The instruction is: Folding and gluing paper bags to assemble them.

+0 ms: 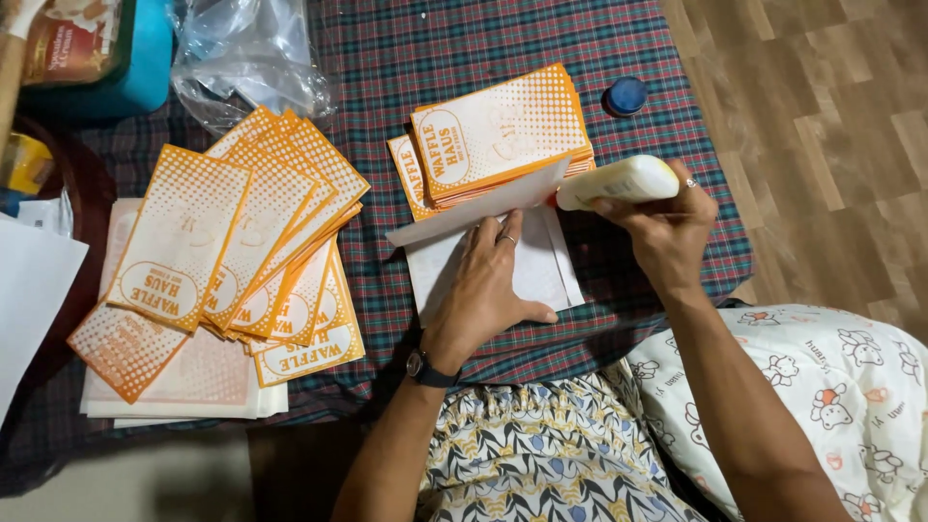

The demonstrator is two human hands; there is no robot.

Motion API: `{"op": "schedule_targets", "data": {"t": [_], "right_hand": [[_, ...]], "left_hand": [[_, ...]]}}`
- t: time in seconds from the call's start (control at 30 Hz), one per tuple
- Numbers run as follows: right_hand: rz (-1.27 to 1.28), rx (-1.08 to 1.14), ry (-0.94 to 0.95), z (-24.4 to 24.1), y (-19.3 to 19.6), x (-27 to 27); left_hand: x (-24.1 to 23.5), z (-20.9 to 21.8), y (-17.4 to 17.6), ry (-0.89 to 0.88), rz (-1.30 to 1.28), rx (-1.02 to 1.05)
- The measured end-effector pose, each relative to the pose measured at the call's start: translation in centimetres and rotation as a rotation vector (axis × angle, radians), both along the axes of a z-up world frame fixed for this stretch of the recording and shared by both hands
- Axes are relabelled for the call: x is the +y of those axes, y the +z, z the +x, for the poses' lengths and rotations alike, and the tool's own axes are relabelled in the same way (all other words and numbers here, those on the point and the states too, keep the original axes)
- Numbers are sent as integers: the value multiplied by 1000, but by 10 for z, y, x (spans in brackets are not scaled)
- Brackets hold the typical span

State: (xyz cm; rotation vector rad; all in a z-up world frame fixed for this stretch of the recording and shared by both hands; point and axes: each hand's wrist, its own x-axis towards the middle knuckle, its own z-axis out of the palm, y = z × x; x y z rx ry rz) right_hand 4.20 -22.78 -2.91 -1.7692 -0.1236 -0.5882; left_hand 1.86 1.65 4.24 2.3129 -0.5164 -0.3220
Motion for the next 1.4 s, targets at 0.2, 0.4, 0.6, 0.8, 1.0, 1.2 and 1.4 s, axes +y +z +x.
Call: {"op": "schedule_targets", "data": {"t": [0.2,0.4,0.6,0.8,1.0,1.2,1.4], "right_hand": [[-32,67,-10,-29,-2,-16],[-39,236,7,-65,25,-13],[92,450,27,-82,45,-25],[174,227,-27,-86,18,-42],[113,284,-40,-92,16,-31],[20,286,16,-90,20,-20],[52,162,42,-90,2,-12]], "left_hand": [[2,3,-4,-13,2,12],[1,2,-6,-1,-18,13],[0,1,-50,-4,29,-32],[-2,1,-48,46,3,0],[-5,-1,-53,84,4,-50],[-3,1,-58,77,-9,-43],[10,13,-49,23,33,105]]}}
